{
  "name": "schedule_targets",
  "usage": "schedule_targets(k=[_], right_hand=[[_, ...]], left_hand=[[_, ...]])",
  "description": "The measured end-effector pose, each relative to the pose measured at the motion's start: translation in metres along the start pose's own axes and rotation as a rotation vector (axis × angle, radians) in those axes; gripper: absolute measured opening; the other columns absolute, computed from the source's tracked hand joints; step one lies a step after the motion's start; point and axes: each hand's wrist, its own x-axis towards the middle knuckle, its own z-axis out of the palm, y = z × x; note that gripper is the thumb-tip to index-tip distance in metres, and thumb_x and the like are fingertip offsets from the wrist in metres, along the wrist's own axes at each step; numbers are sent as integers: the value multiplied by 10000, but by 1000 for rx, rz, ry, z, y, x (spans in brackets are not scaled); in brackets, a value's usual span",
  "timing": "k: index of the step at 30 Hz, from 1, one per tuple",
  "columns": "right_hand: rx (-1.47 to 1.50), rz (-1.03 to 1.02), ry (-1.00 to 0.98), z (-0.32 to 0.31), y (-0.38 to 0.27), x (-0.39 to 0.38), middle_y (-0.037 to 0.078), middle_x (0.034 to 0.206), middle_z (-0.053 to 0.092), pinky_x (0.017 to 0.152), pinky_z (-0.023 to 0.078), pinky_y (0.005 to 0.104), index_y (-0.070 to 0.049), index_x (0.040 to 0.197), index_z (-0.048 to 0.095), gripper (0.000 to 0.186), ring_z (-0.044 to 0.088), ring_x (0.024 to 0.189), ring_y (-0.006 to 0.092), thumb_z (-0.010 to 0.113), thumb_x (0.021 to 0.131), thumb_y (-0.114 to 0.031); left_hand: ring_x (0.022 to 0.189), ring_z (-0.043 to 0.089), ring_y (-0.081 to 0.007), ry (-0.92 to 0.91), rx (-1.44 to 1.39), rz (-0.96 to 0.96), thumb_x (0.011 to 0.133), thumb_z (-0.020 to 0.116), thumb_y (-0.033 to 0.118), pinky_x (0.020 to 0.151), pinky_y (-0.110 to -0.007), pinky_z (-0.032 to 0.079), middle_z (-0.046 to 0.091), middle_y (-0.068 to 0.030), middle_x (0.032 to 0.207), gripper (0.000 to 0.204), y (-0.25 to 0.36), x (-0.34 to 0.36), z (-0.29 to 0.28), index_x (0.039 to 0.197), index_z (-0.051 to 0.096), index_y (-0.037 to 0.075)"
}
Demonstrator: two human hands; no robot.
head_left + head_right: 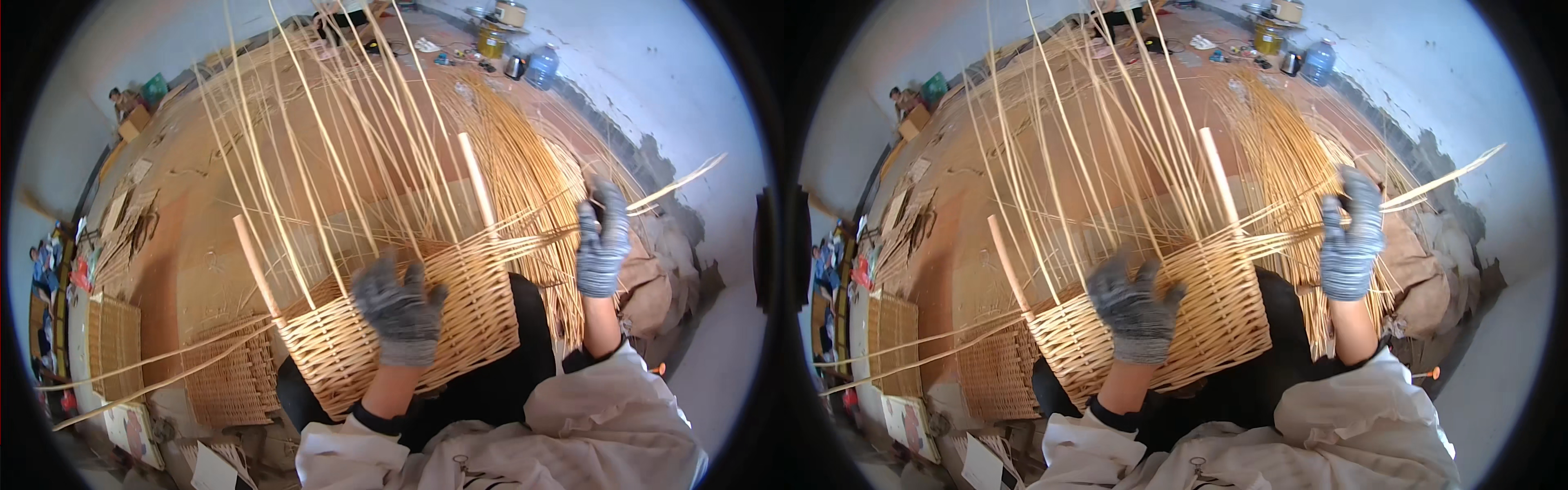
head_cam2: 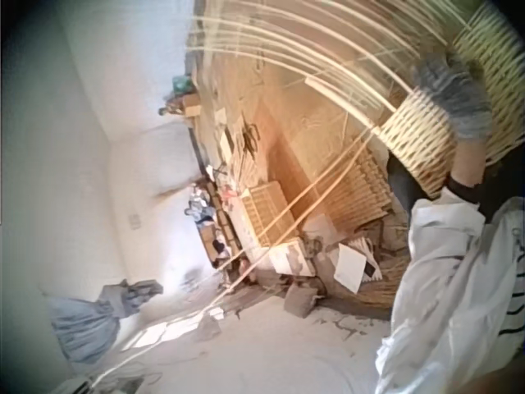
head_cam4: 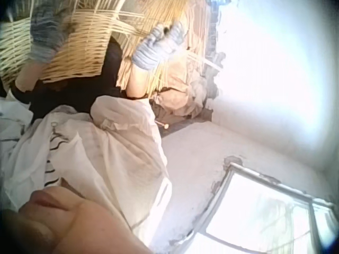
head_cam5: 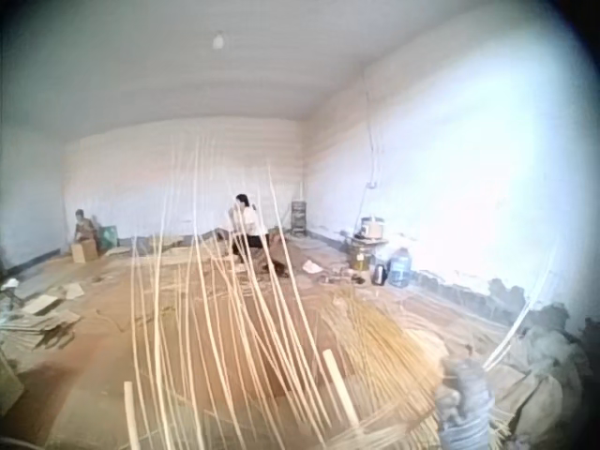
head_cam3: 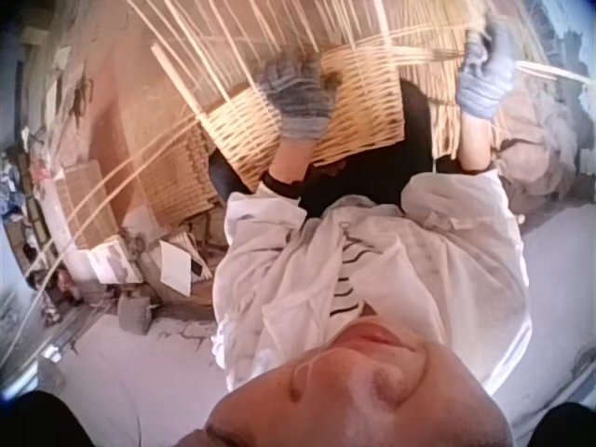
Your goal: Weaving long thin wood strips to create a basket in a workshop.
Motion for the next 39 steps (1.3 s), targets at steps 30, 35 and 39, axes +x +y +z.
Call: schedule_targets(k=[30,35,39], right_hand=[[-477,-86,-968,80,12,-31,252,1039,513,805,404,419,-63,1285,250,633,540,890,361,538,764,-277],[218,184,-436,50,16,-31,173,843,594,605,479,335,-8,1066,504,339,586,661,266,565,776,-173],[420,-271,-721,94,-98,-60,58,754,613,533,480,271,-50,980,563,195,573,593,198,501,814,-131]], left_hand=[[978,496,-286,-7,-216,203,692,564,506,897,-482,298,561,-121,989,534,37,17,38,1155,477,255],[736,564,-165,531,-1030,-295,726,628,68,678,-293,481,580,-82,815,141,-75,-60,12,856,576,76],[623,460,-62,551,-1319,-732,705,607,-67,606,-183,422,512,-5,714,178,-126,-60,3,828,506,13]])
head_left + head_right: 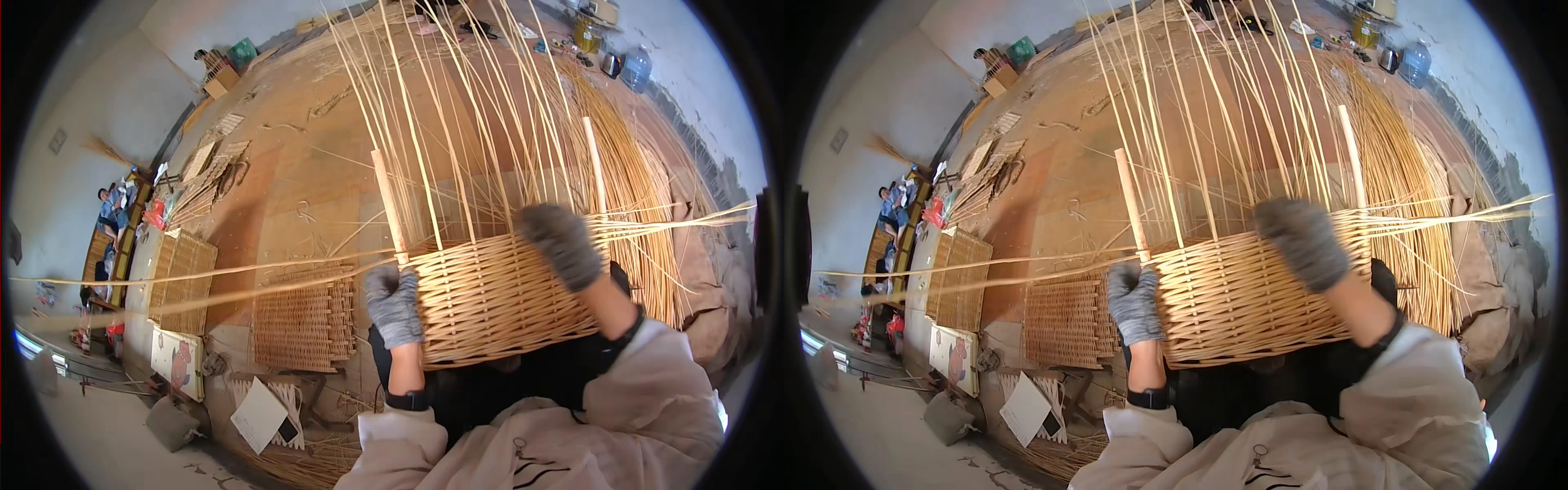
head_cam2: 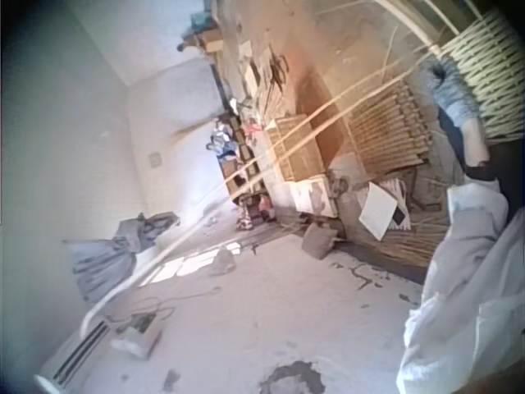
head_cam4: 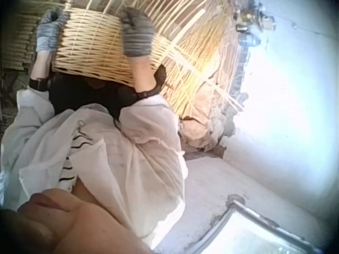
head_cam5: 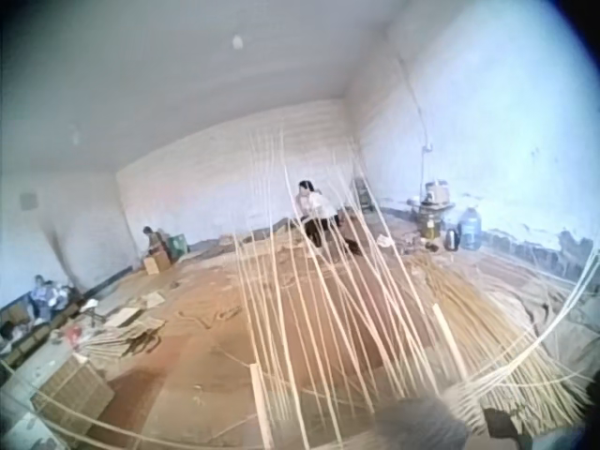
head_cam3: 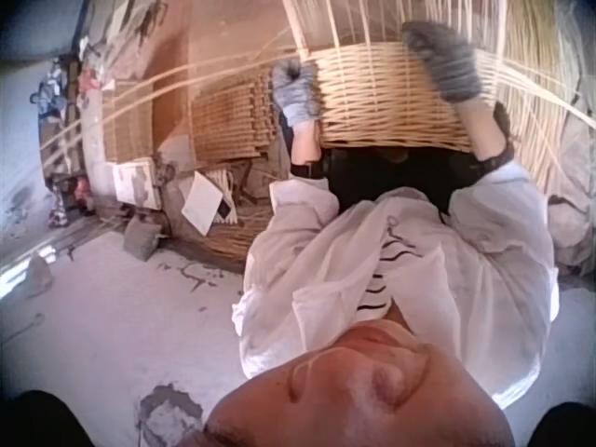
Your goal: Weaving long thin wood strips to create a basket in a workshop.
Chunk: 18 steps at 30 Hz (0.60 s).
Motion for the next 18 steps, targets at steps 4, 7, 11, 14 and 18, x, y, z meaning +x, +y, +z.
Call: schedule_targets(k=[4,7,11,14,18], right_hand=[[207,1,-226,79,-82,31,120,828,599,621,487,335,-65,909,566,252,594,730,245,543,755,-263],[-68,-186,-207,128,-154,25,113,847,569,732,454,381,-62,950,538,296,556,773,263,545,750,-279],[71,163,259,147,-138,15,96,825,575,678,477,378,-59,949,528,246,557,765,244,515,794,-248],[1144,498,287,103,-36,9,133,811,579,606,505,342,-33,833,548,96,589,706,218,530,777,-109],[1478,1085,235,69,-6,0,147,884,582,683,543,276,20,942,523,185,597,828,220,564,787,-71]], left_hand=[[710,501,-97,-58,-163,10,726,546,-44,666,-217,424,542,-30,796,192,-36,7,0,913,518,-11],[719,515,-120,-145,372,320,715,554,-31,700,-247,434,556,-53,808,182,-49,8,-26,895,528,-20],[724,529,-147,-51,-72,46,736,554,-9,715,-261,437,561,-64,808,182,-39,3,-18,918,545,-29],[759,551,-157,-17,409,311,787,543,50,730,-257,437,588,-72,827,196,-20,2,7,961,584,-31],[790,562,-129,-193,144,49,764,596,48,718,-219,440,606,-75,895,214,-1,16,-6,973,603,1]])
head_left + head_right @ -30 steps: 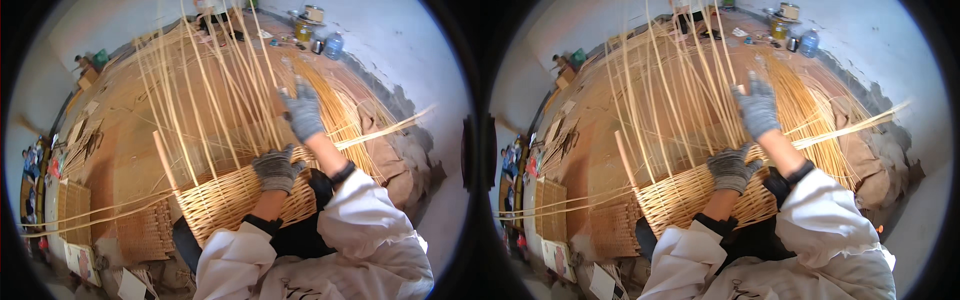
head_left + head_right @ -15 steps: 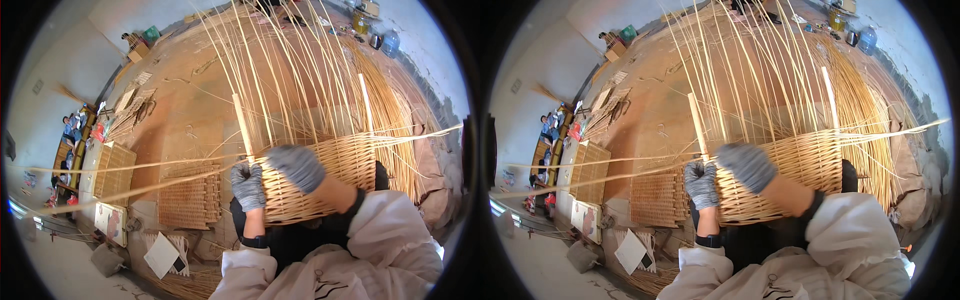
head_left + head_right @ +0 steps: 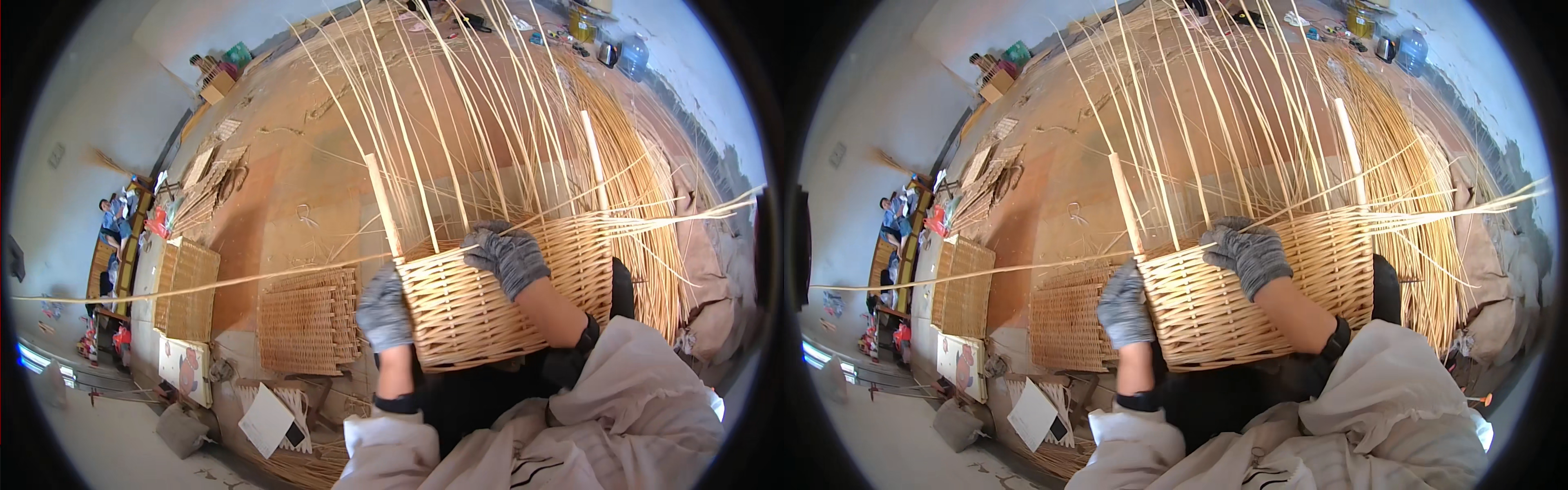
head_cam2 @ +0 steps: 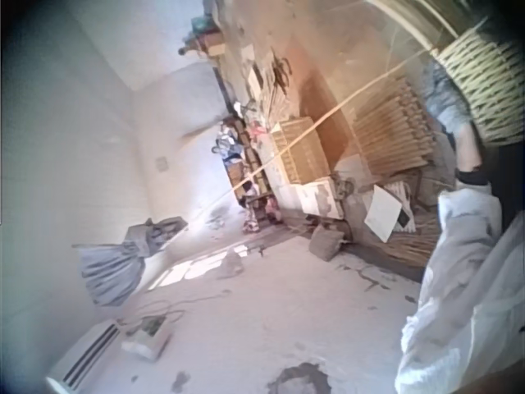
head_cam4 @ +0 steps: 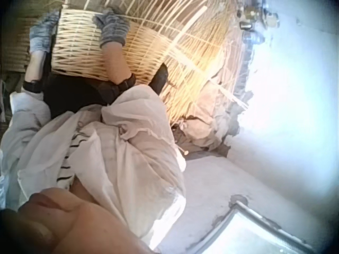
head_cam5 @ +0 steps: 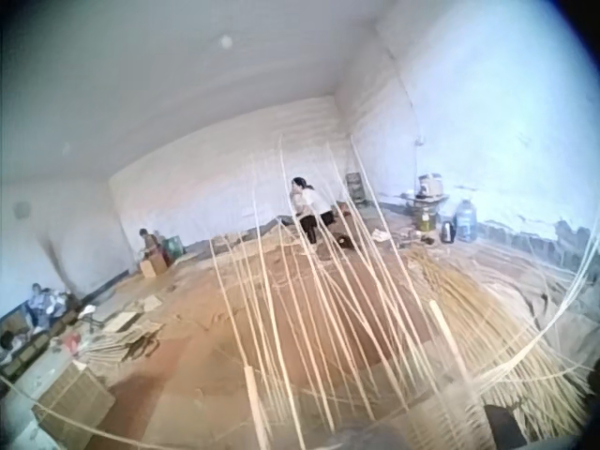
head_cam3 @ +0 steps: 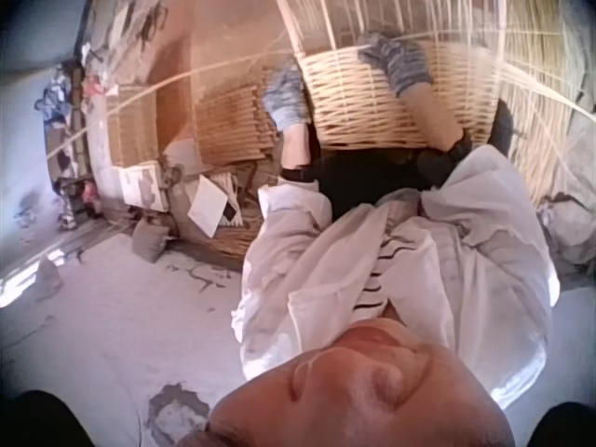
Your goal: Weaving long thin wood strips to create a basket in a workshop.
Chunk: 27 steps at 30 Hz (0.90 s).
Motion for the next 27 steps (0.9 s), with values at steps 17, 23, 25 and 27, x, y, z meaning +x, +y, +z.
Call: schedule_targets(k=[17,23,25,27], right_hand=[[-1639,-912,105,69,1,150,170,929,536,666,476,357,-35,1084,464,344,567,848,236,550,758,-101],[42,-265,-196,-16,-15,18,77,715,554,389,478,295,0,951,461,195,548,557,166,535,816,-121],[-256,-195,110,-27,-33,10,68,687,548,353,481,294,-2,943,461,187,534,517,166,530,822,-127],[-252,-66,139,-32,-45,13,79,712,546,368,508,290,-2,935,462,182,554,561,174,534,815,-119]], left_hand=[[653,489,-103,-136,166,-353,737,579,66,623,-217,407,552,-32,694,114,-26,44,21,837,581,12],[596,475,-87,84,-103,-335,719,568,21,550,-200,398,560,-54,733,167,-11,39,11,882,546,-6],[702,519,-130,144,195,-41,732,597,27,633,-206,432,551,-112,891,268,22,17,10,982,510,-18],[935,509,-212,461,-252,293,736,622,54,771,-327,445,535,-147,979,369,89,-16,-5,1063,470,-23]])
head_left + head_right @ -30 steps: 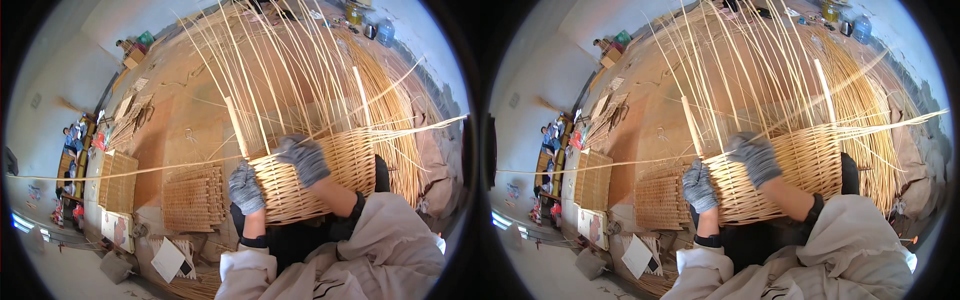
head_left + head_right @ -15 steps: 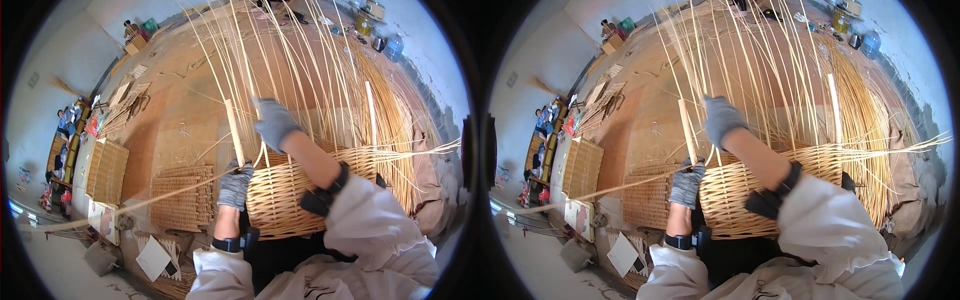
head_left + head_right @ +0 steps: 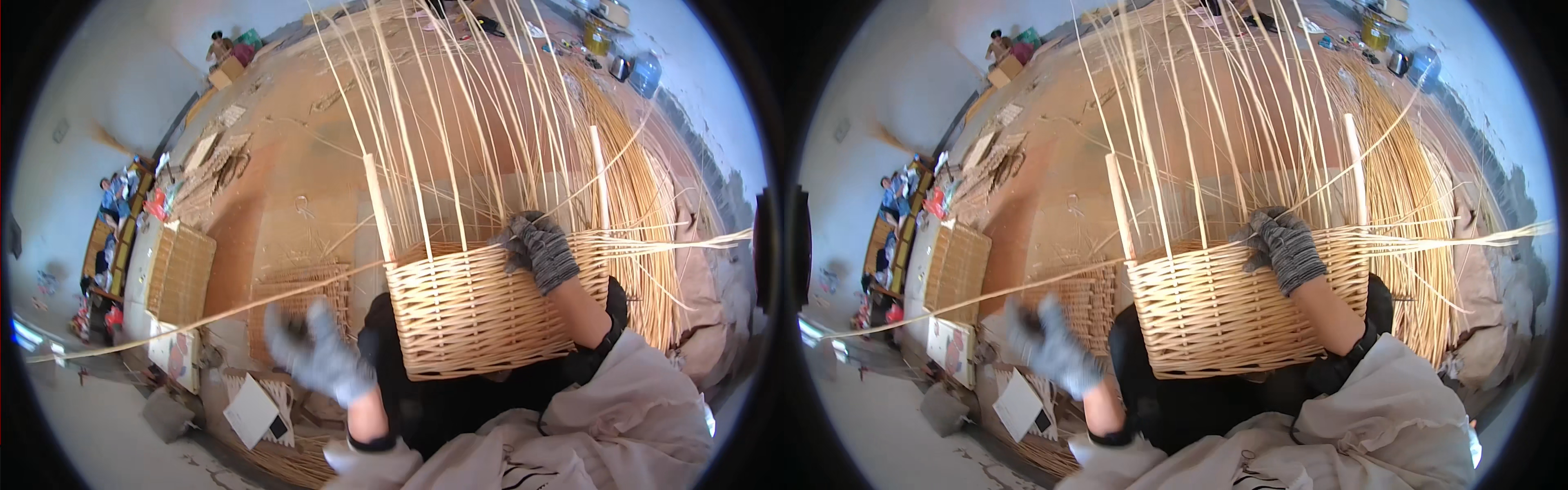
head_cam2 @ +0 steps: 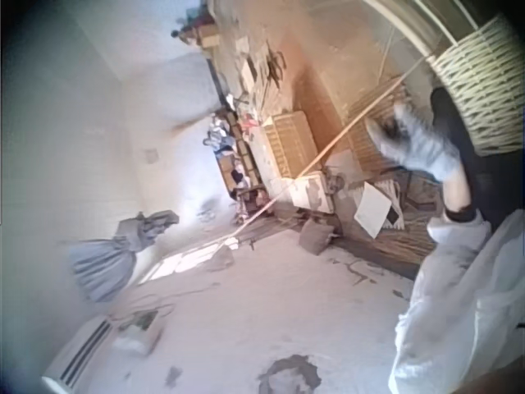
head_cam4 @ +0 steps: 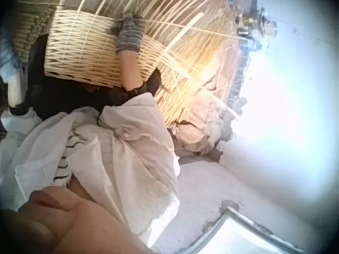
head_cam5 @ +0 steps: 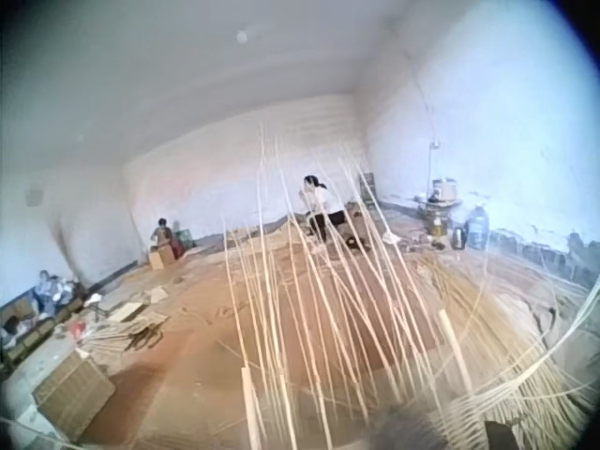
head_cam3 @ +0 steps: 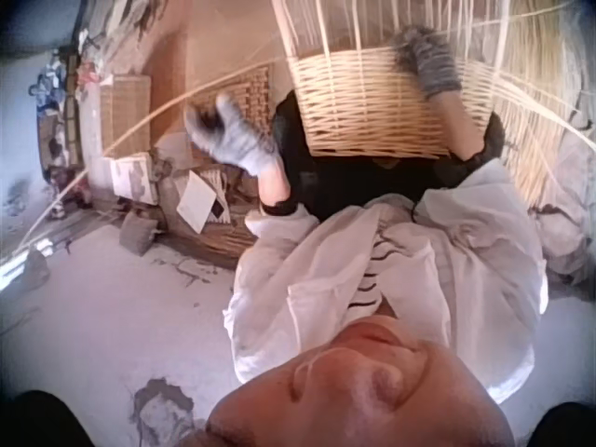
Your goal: Weaving long thin wood strips to create a basket in a workshop.
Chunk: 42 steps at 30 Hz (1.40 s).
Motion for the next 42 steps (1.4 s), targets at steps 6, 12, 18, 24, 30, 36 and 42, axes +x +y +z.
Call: schedule_targets(k=[6,12,18,24,30,36,42], right_hand=[[89,-63,-62,8,32,8,92,739,537,368,496,286,13,935,487,179,574,599,190,533,810,-106],[202,-139,-217,7,31,8,92,702,544,358,473,262,5,865,512,86,580,574,193,499,819,-67],[28,-155,-149,8,13,-5,126,736,583,464,508,285,-12,815,510,119,601,663,220,519,828,-130],[-180,-89,-219,-8,-29,25,146,825,569,610,501,281,-13,851,478,110,589,744,229,540,773,-61],[-1479,-887,-30,67,-33,108,133,730,519,627,456,297,11,1050,424,322,539,671,234,522,766,-103],[18,-389,-39,-44,-30,17,77,703,545,528,515,312,-10,1093,395,307,542,553,172,510,828,-115],[-105,-201,-67,-90,-57,22,91,779,542,632,515,324,-31,1016,464,242,579,699,210,534,785,-30]], left_hand=[[1071,468,-293,-766,1131,-452,785,567,186,881,-353,391,500,-163,1137,440,-56,19,84,1180,421,59],[948,550,-291,-1441,1748,72,548,778,278,793,-341,466,574,-139,1002,446,-120,59,108,893,632,38],[942,551,-315,-749,1302,-157,739,597,374,781,-363,456,567,-176,1021,470,-40,28,112,1049,556,23],[986,525,-297,-1346,1537,-115,794,278,598,876,-405,359,560,-141,1060,655,-68,-11,96,1075,551,74],[977,534,-292,-1160,1555,-240,813,272,554,855,-384,371,591,-138,989,608,-70,-21,105,980,608,76],[976,539,-273,-1245,1521,-309,778,393,540,865,-365,364,592,-127,1000,546,-52,-10,91,1024,586,92],[1030,479,-283,-1257,1034,394,685,540,559,952,-448,253,542,-144,1030,739,-53,-103,123,1280,329,175]])
